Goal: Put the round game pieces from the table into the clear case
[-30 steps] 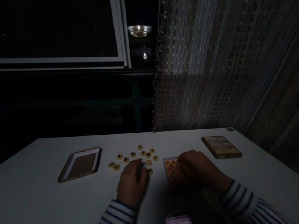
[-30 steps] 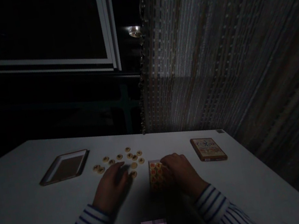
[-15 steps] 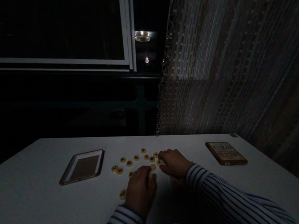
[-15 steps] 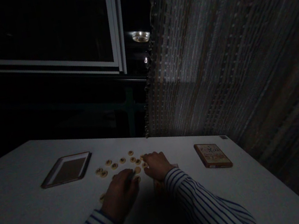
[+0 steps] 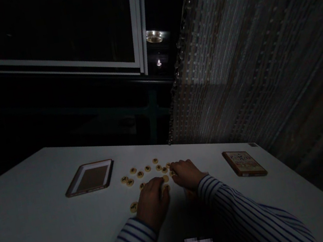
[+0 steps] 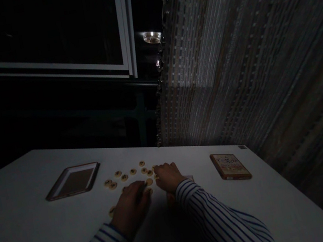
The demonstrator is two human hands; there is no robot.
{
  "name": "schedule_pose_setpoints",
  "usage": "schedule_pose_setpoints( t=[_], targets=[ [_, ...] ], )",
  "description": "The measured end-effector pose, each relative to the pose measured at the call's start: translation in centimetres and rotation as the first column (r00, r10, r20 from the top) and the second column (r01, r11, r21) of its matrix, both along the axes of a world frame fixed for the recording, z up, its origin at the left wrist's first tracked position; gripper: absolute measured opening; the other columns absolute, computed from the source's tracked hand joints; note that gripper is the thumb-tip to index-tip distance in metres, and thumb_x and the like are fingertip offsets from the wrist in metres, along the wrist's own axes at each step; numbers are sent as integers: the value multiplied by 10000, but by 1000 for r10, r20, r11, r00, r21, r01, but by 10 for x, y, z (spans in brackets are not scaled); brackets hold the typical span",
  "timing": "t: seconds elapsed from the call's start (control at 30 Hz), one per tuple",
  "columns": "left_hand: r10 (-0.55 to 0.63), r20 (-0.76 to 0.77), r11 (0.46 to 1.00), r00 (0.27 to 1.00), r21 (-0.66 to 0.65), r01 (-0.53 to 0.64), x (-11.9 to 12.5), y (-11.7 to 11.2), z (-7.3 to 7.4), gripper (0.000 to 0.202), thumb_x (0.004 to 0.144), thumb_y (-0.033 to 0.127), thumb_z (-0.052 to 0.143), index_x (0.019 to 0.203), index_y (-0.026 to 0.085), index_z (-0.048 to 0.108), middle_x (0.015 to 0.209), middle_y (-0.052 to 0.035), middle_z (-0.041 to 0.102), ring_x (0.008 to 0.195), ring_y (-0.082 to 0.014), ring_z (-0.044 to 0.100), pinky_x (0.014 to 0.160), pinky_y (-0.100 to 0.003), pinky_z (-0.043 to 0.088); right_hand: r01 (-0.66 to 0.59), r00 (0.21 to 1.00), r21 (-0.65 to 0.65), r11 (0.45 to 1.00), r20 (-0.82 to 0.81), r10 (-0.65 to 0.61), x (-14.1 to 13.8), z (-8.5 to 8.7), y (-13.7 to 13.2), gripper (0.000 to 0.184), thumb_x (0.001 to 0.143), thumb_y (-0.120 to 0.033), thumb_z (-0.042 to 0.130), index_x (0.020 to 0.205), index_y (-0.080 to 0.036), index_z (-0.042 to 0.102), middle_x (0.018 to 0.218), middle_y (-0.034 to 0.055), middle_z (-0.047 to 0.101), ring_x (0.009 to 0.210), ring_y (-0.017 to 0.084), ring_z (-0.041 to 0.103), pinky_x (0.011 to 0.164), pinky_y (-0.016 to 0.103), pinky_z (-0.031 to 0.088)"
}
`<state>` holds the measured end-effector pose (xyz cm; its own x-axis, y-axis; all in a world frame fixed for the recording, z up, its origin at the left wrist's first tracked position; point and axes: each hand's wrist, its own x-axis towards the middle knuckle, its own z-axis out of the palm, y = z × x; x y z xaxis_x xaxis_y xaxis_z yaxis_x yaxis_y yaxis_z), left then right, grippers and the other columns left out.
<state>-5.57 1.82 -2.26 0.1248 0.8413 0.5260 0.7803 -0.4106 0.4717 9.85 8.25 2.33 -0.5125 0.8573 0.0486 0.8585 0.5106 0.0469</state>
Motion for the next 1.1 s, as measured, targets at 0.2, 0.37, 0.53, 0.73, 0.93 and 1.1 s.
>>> schedule_pose_setpoints(
  t=[0.2,0.37,0.53,0.73,0.93,1.1],
  targets=[
    [-12,13,1000,1000,-13,12,1,-2,6,226,789,239,415,956,161,545,946,-92,620,879,-220,572,788,-384,451,-40,998,77,996,-47,44,0,2,-4,231,777,-241,428,988,-175,496,921,73,584,883,203,498,743,333,295],
    [-13,30,1000,999,-7,13,1,-1,5,226,792,242,417,956,162,549,958,-97,616,894,-224,570,799,-391,448,-82,991,155,984,-90,96,1,6,-11,240,785,-230,444,1013,-164,483,950,78,544,920,194,454,787,330,266],
    [-10,75,1000,997,-24,12,1,-2,4,249,792,238,416,979,137,547,972,-104,616,913,-213,566,822,-379,449,-116,978,188,975,-150,145,5,9,-17,257,781,-222,461,1028,-154,475,957,70,531,931,182,446,807,317,269],
    [8,198,1000,980,-21,-4,1,-3,7,252,804,234,391,956,148,573,941,-88,638,880,-192,587,800,-352,469,-166,944,197,966,-253,214,11,14,-28,274,794,-221,459,1058,-147,461,973,69,541,940,166,464,832,317,279],
    [8,361,995,932,-99,30,6,-7,15,256,797,293,425,936,169,601,925,-67,657,866,-180,597,803,-337,470,-217,912,200,956,-309,271,12,20,-43,275,779,-221,484,1046,-155,472,994,68,561,931,176,487,831,316,298],
    [-23,515,978,857,-167,126,11,-11,17,281,785,341,442,949,176,599,947,-57,658,893,-177,596,826,-328,459,-235,911,185,954,-301,283,12,27,-55,263,789,-224,476,1043,-157,480,995,70,567,943,172,491,842,318,293]
  ],
)
